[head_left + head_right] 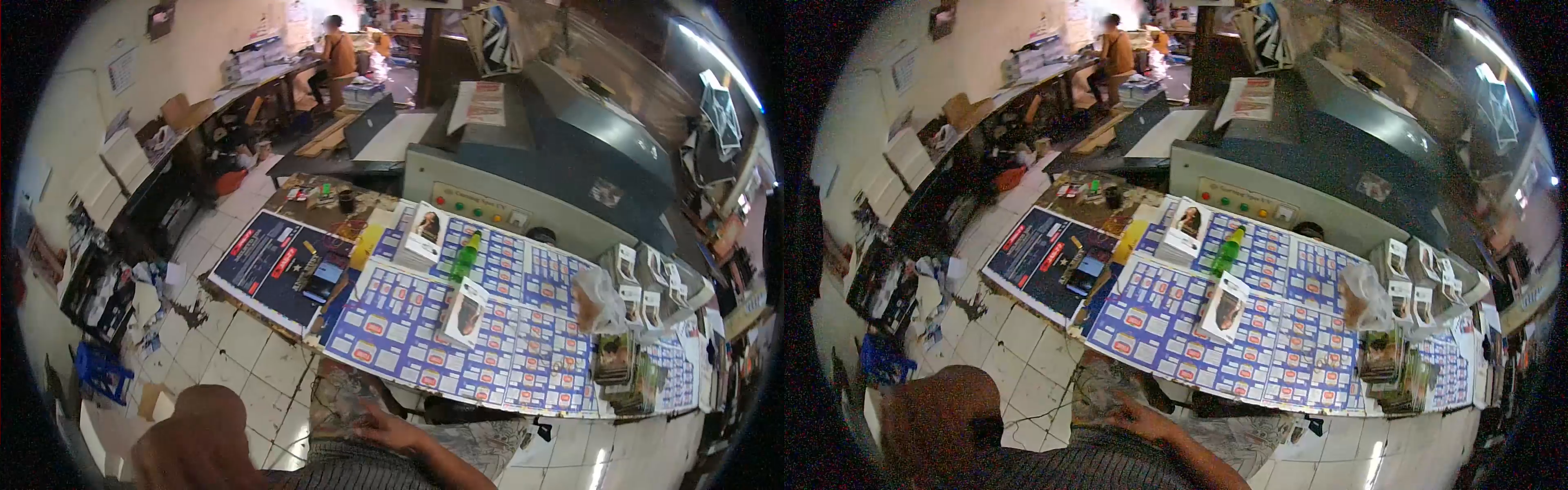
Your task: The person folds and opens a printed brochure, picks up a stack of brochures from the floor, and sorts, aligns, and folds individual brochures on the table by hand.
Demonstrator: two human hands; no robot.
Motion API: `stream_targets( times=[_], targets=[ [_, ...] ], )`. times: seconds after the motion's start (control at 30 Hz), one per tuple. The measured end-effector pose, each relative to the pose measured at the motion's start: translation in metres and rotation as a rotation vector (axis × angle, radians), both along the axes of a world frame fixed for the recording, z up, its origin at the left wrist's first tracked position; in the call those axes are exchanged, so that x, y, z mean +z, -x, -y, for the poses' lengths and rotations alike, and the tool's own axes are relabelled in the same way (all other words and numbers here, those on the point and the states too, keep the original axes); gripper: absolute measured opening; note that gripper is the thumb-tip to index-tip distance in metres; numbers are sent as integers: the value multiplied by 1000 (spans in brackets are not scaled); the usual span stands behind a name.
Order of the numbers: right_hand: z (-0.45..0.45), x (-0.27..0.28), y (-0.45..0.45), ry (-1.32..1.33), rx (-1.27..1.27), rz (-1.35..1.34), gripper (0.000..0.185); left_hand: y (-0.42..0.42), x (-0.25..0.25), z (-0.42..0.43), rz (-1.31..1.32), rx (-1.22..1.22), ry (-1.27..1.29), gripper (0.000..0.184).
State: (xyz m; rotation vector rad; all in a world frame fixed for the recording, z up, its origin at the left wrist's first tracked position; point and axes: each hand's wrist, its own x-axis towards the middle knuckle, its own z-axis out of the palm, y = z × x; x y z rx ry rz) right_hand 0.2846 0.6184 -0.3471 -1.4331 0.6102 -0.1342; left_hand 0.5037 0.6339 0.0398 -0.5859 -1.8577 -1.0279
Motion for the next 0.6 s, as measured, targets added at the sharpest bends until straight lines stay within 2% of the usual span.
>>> stream_targets(
  times=[0.03,0.1,0.13,0.2,0.27,0.33,0.4,0.43,0.5,0.53,0.6],
  targets=[
    [2,-2,-11,-5,17,-1,86,-4,11,-5,-26,37,46,16],
    [4,-1,-33,-162,27,226,92,-11,27,-12,-52,81,80,18],
    [5,2,-43,-168,35,223,92,-14,33,-15,-123,73,142,17],
    [6,6,-61,-705,-65,366,93,-19,41,-24,-193,64,203,16],
    [3,-3,-74,-731,-43,452,89,-24,44,-35,-275,218,330,15],
    [3,-14,-85,-753,-12,532,85,-23,45,-37,-278,259,376,15],
    [1,-30,-94,-502,134,364,73,-21,46,-38,-278,300,420,14],
    [1,-49,-102,-502,132,362,73,-21,46,-35,-258,233,387,17],
    [1,-94,-112,378,310,416,60,-30,40,-40,-249,168,353,19],
    [0,-77,-107,375,310,407,60,-44,32,-51,-265,84,377,21],
    [-2,-14,-102,141,333,182,53,-45,29,-54,-285,3,398,23]
  ],
)
